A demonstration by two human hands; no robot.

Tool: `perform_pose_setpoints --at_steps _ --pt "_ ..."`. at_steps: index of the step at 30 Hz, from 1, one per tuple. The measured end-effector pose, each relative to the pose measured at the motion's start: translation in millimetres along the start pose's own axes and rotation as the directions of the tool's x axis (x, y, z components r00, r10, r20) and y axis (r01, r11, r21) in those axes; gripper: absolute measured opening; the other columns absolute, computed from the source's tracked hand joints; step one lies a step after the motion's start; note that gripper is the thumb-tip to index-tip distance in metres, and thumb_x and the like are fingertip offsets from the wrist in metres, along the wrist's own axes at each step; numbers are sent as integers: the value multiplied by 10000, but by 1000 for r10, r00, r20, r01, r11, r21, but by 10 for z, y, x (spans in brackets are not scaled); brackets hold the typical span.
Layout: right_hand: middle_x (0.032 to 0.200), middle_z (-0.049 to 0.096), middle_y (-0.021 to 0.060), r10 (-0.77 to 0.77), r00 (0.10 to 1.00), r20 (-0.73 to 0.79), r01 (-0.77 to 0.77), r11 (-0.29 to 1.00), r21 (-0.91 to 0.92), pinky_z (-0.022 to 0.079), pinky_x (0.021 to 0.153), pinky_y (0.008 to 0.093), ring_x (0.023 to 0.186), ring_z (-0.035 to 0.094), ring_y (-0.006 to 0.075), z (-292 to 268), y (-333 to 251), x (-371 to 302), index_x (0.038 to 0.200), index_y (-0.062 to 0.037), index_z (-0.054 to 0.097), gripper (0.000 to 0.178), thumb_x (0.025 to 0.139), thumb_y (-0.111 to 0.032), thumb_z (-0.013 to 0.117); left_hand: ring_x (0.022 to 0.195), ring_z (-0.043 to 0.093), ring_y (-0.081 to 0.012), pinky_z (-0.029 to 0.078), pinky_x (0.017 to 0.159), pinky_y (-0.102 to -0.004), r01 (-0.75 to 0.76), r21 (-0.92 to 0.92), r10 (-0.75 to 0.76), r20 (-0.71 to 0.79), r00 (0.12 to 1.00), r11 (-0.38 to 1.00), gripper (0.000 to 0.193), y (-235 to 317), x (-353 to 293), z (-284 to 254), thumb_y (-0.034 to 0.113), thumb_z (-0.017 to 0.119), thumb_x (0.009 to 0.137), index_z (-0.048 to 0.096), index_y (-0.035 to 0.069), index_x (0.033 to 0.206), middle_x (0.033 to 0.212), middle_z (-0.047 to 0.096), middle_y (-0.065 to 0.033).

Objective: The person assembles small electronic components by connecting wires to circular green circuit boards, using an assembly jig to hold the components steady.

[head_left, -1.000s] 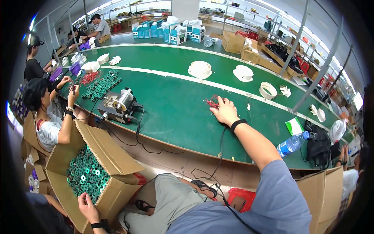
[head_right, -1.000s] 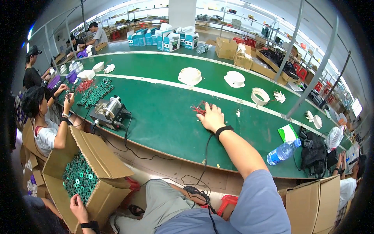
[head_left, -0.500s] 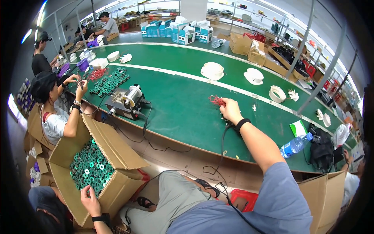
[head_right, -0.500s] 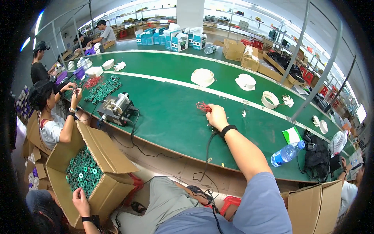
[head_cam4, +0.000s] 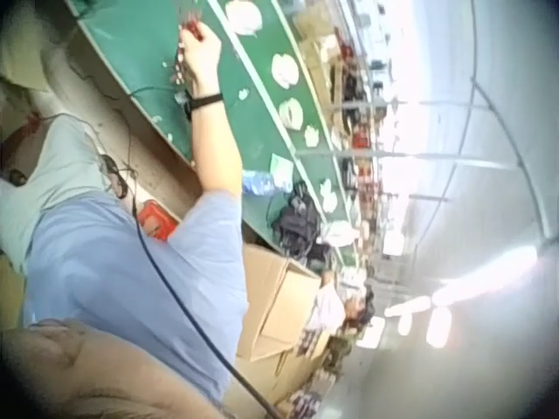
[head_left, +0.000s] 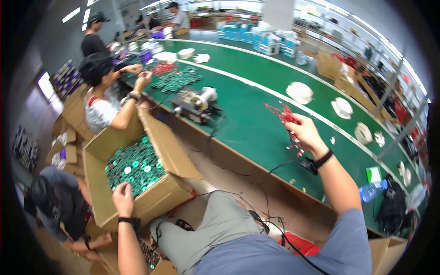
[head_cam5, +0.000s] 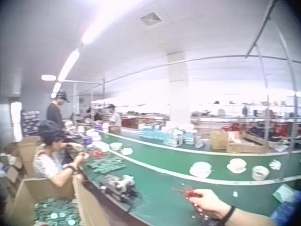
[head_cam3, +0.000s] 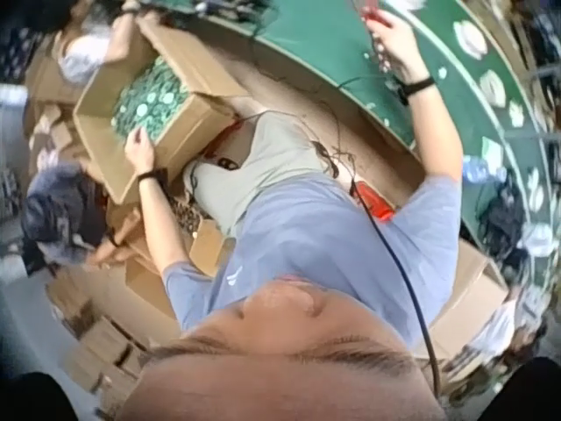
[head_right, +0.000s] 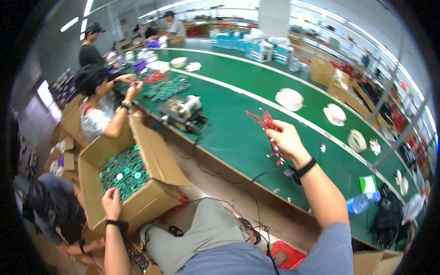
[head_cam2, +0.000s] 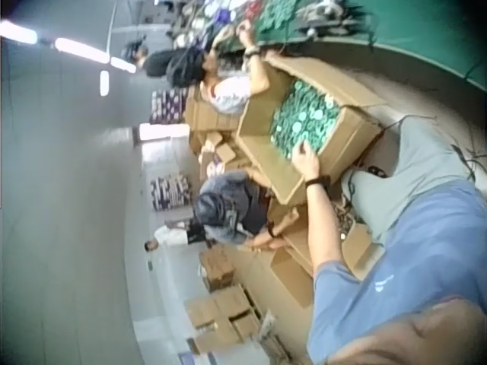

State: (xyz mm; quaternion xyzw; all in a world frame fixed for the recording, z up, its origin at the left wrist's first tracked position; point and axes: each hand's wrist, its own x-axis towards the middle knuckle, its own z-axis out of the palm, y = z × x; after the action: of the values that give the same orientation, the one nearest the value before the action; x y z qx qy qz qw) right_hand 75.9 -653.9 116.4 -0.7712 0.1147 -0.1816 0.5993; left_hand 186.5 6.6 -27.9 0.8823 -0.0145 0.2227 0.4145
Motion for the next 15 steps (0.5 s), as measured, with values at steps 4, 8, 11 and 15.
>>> perform_pose_setpoints --at_steps 4,8,11,15 --pt "910 653 -59 67 979 190 -92 988 123 408 627 194 717 507 11 390 -491 -341 1240 -21 696 293 948 -29 666 697 574 -73 492 652 -258 68 -55 -68 -15 998 996 180 334 -11 154 142 724 962 752 -3 1064 847 701 -3" --pt "1022 682 -32 145 893 426 -209 972 106 457 674 191 759 548 23 954 -965 -546 1312 -13 673 361 953 -44 681 665 559 -57 478 625 -245 131 -171 -138 -29 990 976 135 409 -54 58 98 714 955 749 2 1043 838 676 10" --pt "1048 699 -16 191 786 588 -250 968 20 511 771 236 867 594 55 1542 -1369 -589 1359 5 654 429 943 -75 722 791 641 -99 532 716 -258 248 -356 -266 -1 964 901 130 356 -141 -114 67 680 968 738 8 1067 978 695 -25" --pt "1057 716 9 160 622 766 -113 987 -114 523 835 245 924 613 62 2184 -1828 -518 1316 34 674 423 908 -50 746 918 658 -124 553 767 -263 191 -609 -289 -66 955 770 149 556 -215 -313 1 646 965 718 -7 1095 1076 692 -63"
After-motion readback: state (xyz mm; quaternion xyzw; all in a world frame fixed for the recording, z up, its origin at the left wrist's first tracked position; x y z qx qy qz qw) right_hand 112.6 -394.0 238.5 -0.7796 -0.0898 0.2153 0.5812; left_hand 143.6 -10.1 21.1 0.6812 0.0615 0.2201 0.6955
